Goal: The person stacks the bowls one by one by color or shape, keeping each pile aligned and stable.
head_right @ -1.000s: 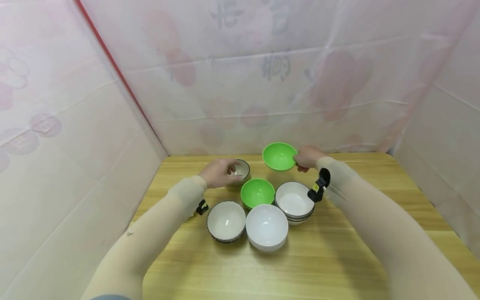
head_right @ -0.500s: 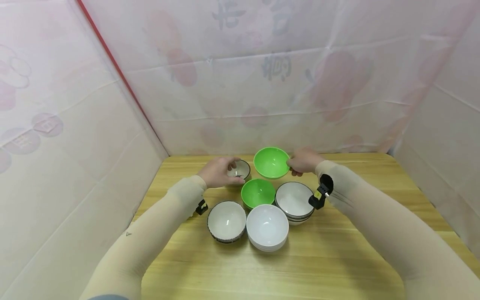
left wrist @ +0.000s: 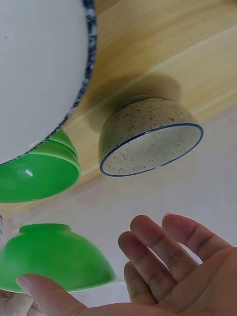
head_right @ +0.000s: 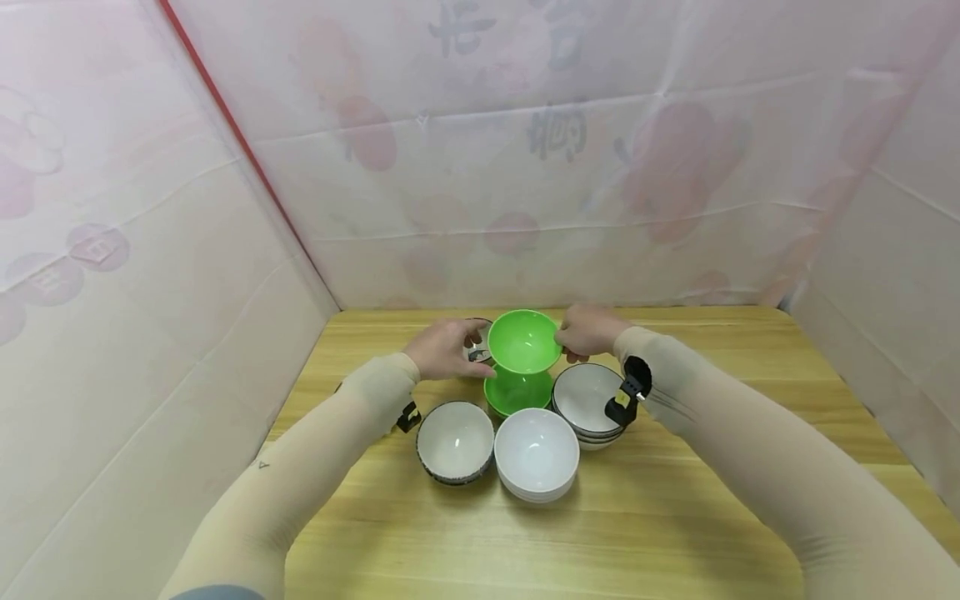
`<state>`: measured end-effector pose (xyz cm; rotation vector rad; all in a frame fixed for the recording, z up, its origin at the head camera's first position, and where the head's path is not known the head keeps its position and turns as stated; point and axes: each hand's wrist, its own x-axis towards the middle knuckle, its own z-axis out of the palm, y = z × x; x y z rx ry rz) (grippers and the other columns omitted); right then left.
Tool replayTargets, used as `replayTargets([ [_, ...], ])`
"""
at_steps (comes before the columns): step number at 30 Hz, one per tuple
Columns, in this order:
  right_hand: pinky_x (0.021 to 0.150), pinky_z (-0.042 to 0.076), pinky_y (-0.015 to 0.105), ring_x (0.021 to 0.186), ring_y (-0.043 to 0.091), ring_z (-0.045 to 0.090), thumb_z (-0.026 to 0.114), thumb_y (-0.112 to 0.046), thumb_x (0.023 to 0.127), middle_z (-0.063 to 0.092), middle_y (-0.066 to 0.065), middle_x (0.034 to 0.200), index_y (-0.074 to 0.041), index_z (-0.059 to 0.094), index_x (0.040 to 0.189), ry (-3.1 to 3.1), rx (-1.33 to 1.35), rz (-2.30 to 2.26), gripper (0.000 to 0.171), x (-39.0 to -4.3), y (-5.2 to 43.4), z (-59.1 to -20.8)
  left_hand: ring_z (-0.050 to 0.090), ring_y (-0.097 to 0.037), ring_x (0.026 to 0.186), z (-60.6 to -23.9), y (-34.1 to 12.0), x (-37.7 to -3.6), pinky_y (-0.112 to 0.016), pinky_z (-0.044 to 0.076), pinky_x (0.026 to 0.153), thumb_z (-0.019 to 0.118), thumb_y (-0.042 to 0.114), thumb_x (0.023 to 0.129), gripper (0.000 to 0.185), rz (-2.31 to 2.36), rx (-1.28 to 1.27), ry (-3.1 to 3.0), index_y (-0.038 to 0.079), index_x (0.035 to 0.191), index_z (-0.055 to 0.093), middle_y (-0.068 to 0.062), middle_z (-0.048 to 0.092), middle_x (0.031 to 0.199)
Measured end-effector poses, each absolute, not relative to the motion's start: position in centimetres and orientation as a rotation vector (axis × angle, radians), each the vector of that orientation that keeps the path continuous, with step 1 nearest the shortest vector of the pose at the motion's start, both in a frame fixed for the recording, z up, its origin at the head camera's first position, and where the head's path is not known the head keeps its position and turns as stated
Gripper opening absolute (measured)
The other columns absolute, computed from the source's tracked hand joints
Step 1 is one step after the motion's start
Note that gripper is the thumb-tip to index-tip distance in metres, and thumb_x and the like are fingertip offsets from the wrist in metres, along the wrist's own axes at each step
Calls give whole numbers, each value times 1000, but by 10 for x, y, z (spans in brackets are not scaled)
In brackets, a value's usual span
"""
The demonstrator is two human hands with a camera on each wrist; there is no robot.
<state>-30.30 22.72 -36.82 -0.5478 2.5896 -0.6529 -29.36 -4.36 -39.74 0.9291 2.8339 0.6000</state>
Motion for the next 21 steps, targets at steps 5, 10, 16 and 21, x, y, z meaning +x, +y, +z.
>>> replayTargets([
  [5,62,47,30,60,16,60,45,-12,94,67,4,69,-5,69,75,2598,-614,-535,32,-299,222,-370,60,-16,103,-402,-41,-294,-27,50,84,78,55,72,85,592,954,2810,9,138,49,0,63,113],
  [10,58,45,28,57,15,58,45,-11,93,66,4,66,-4,69,73,2595,-672,-484,32,-298,216,-375,59,-14,99,-409,-39,-294,-26,50,84,82,51,70,84,592,993,2787,10,135,51,3,60,115],
  [16,55,40,26,56,11,48,46,-11,91,64,1,67,-5,67,72,2618,-710,-432,30,-299,211,-385,61,-10,97,-416,-39,-293,-24,50,83,83,51,67,76,568,980,2789,13,127,55,5,63,112],
  [21,59,45,29,65,14,54,48,-14,94,67,4,78,-9,70,78,2648,-709,-416,27,-298,209,-390,61,-12,101,-419,-40,-292,-26,50,84,81,55,67,78,533,954,2798,14,128,55,4,62,114],
])
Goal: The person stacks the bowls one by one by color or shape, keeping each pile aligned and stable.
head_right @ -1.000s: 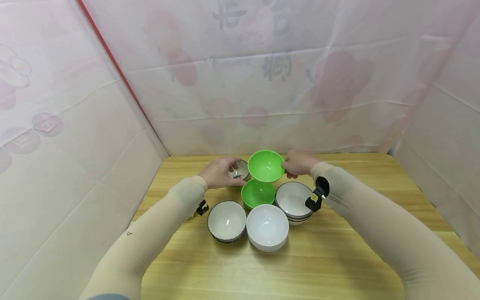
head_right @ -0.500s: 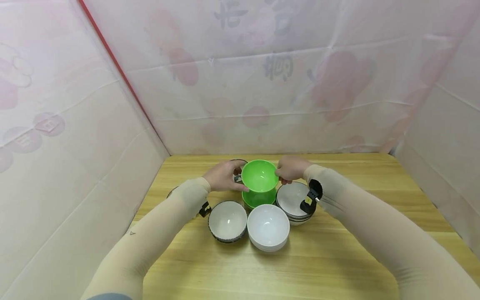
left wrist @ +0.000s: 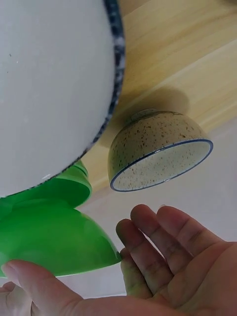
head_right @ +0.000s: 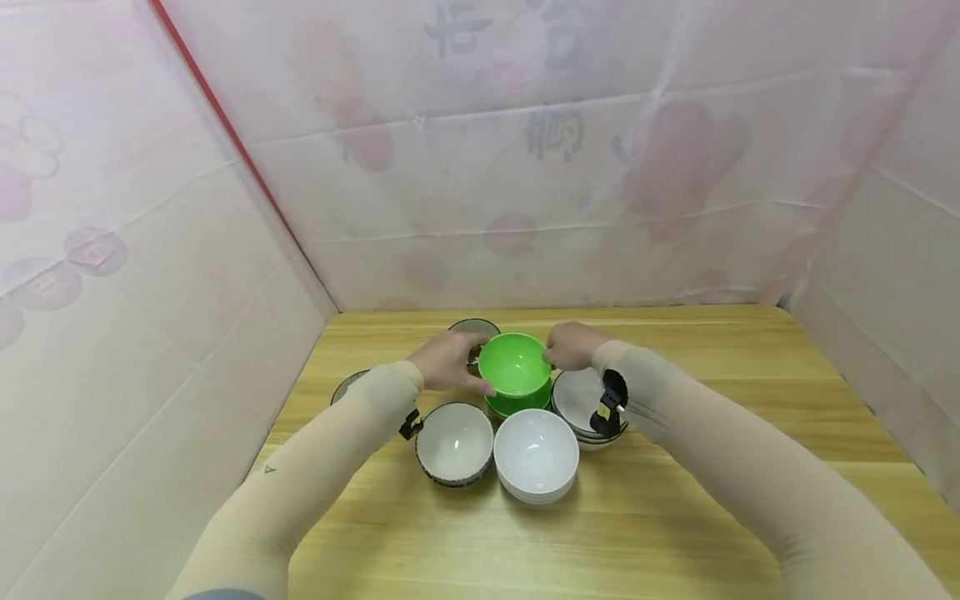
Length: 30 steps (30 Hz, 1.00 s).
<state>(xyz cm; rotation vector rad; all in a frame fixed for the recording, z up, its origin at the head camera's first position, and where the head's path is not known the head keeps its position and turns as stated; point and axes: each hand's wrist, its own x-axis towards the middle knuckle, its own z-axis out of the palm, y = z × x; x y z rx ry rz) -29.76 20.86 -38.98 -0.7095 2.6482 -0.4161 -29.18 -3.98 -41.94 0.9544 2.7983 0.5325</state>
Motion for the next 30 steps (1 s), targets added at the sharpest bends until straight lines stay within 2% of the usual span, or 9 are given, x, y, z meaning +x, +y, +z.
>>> replayTargets([
  [4,60,46,31,65,16,54,47,-17,97,64,5,77,-8,68,80,2652,-666,-407,28,-296,204,-393,61,-16,104,-420,-41,-290,-28,50,86,83,53,66,79,538,916,2790,13,129,55,3,63,115],
  [9,57,43,29,60,15,49,47,-19,98,56,0,66,-6,64,75,2669,-639,-340,31,-295,198,-401,59,-12,102,-423,-41,-288,-28,49,88,83,53,66,81,485,877,2793,12,130,54,3,63,113],
  [14,56,43,29,59,15,51,47,-18,99,58,1,67,-8,62,73,2671,-630,-346,32,-297,196,-411,59,-10,98,-425,-41,-285,-27,49,88,83,53,66,81,433,861,2798,10,129,55,3,63,111],
  [20,54,43,27,58,15,52,48,-16,98,60,2,67,-8,61,70,2664,-597,-351,32,-296,194,-414,59,-9,94,-429,-39,-284,-26,49,85,83,55,66,78,388,865,2789,9,124,58,3,64,107],
  [30,54,43,28,59,15,50,49,-16,98,56,2,66,-9,59,70,2665,-603,-332,30,-293,192,-417,57,-9,85,-433,-38,-283,-27,49,79,81,58,66,67,312,872,2804,12,110,62,7,63,95],
])
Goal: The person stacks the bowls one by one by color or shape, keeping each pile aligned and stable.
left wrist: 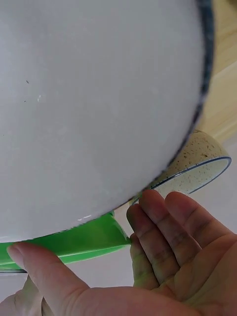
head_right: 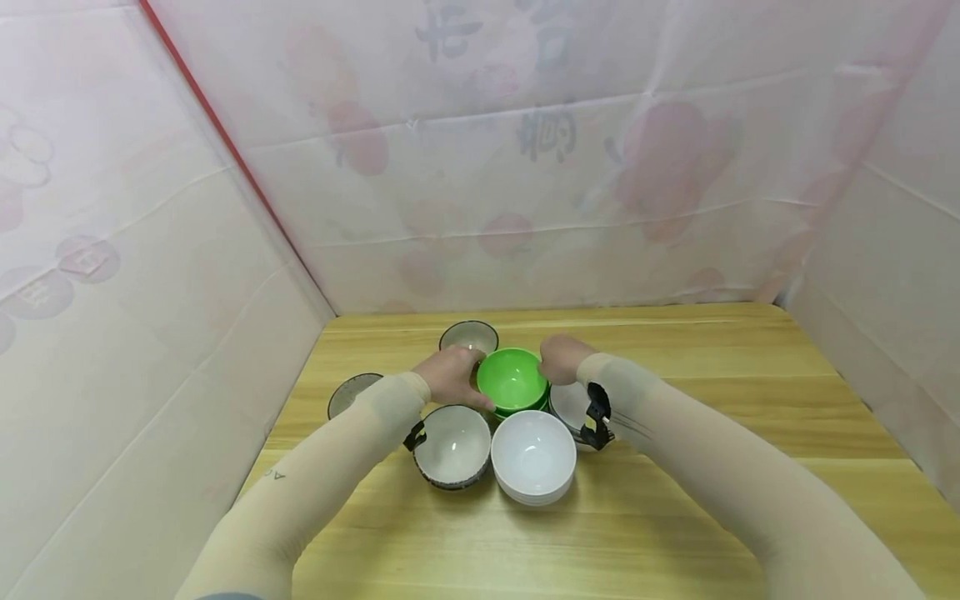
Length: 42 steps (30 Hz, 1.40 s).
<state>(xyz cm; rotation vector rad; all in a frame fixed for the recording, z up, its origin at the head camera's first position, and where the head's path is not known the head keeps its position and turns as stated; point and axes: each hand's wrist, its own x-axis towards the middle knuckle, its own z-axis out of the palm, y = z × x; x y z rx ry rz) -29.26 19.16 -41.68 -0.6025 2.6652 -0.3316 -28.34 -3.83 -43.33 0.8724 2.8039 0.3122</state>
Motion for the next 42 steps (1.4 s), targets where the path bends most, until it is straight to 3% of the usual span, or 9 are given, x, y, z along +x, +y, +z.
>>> replayTargets([
  [8,52,38,27,55,14,45,50,-16,97,49,0,62,-12,54,66,2686,-616,-304,32,-292,191,-419,56,-8,81,-436,-38,-283,-25,49,75,82,58,65,65,305,857,2810,12,106,63,9,61,89],
  [19,63,48,34,68,19,54,50,-16,97,57,4,74,-10,57,76,2701,-574,-207,23,-288,183,-418,56,-9,74,-436,-37,-282,-25,48,69,68,49,85,40,295,817,2830,12,98,65,8,60,80],
  [26,75,52,46,80,21,59,45,-17,99,61,4,83,-13,58,76,2742,-612,-110,27,-290,184,-426,61,-14,97,-438,-37,-281,-29,50,86,58,25,97,24,332,780,2846,9,113,65,1,67,102],
  [33,79,51,51,82,23,59,43,-18,98,62,6,87,-14,59,76,2749,-581,-96,27,-293,183,-432,61,-17,104,-439,-37,-279,-30,49,90,54,21,99,25,364,761,2847,8,118,64,-2,67,109],
  [38,82,49,53,87,26,61,46,-19,97,64,7,90,-12,61,81,2761,-589,-99,23,-290,184,-430,61,-15,95,-441,-40,-278,-29,51,84,51,22,100,24,376,794,2845,8,114,65,-1,67,103],
  [42,75,51,47,81,24,60,50,-22,98,63,6,86,-9,62,88,2783,-645,-157,21,-289,187,-428,60,-14,86,-441,-48,-275,-29,51,77,52,23,100,22,418,854,2828,10,113,64,-1,65,97],
])
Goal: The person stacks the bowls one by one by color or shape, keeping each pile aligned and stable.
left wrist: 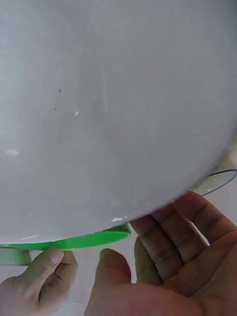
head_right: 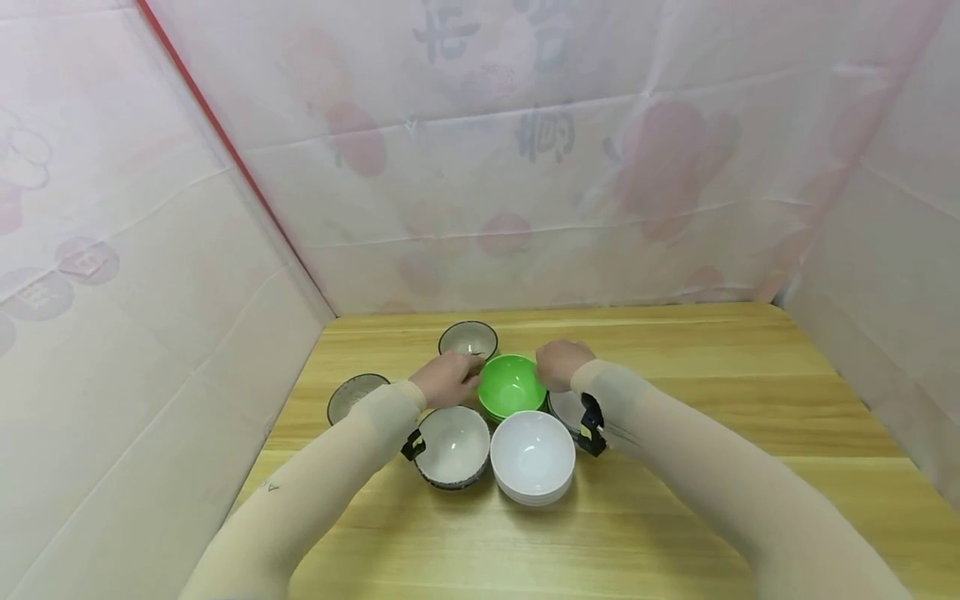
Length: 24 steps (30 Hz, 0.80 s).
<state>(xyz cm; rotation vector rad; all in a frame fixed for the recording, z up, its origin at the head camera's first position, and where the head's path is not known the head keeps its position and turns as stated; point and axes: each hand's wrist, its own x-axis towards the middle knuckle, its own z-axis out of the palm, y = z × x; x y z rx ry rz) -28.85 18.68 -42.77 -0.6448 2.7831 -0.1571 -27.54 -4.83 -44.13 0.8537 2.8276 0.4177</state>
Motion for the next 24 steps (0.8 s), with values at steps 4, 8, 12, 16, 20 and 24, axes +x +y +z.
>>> replayTargets([
  [4,77,51,45,88,27,62,52,-25,99,66,9,96,-4,64,101,2818,-691,-297,26,-288,197,-420,61,-14,92,-437,-65,-271,-32,51,82,53,28,99,35,483,797,2827,9,128,59,-2,66,109],
  [8,88,48,50,105,33,60,50,-30,100,64,14,113,-3,63,114,2844,-709,-475,34,-283,216,-411,63,-15,92,-431,-89,-266,-33,51,83,54,30,99,44,522,691,2849,8,136,53,-3,67,107],
  [12,90,45,52,109,32,57,49,-37,100,62,10,115,-7,62,116,2846,-682,-664,36,-272,241,-405,64,-17,93,-424,-121,-257,-36,52,83,55,28,98,44,624,573,2891,7,136,53,-4,67,108],
  [16,90,45,53,110,30,55,49,-39,100,62,9,114,-9,61,117,2865,-647,-806,37,-255,263,-402,62,-24,104,-425,-160,-244,-42,51,88,57,30,97,43,735,443,2976,5,133,55,-10,64,118],
  [20,88,45,55,109,31,55,50,-37,100,62,11,114,-7,59,120,2910,-626,-880,37,-242,285,-404,54,-33,116,-437,-199,-231,-50,45,95,56,31,97,47,837,266,3040,2,134,53,-16,56,129],
  [24,88,43,56,108,30,55,49,-37,100,61,11,112,-8,59,119,2934,-568,-918,36,-238,307,-414,53,-38,113,-457,-229,-220,-52,46,91,55,31,98,50,878,90,3113,-3,134,50,-23,51,129],
])
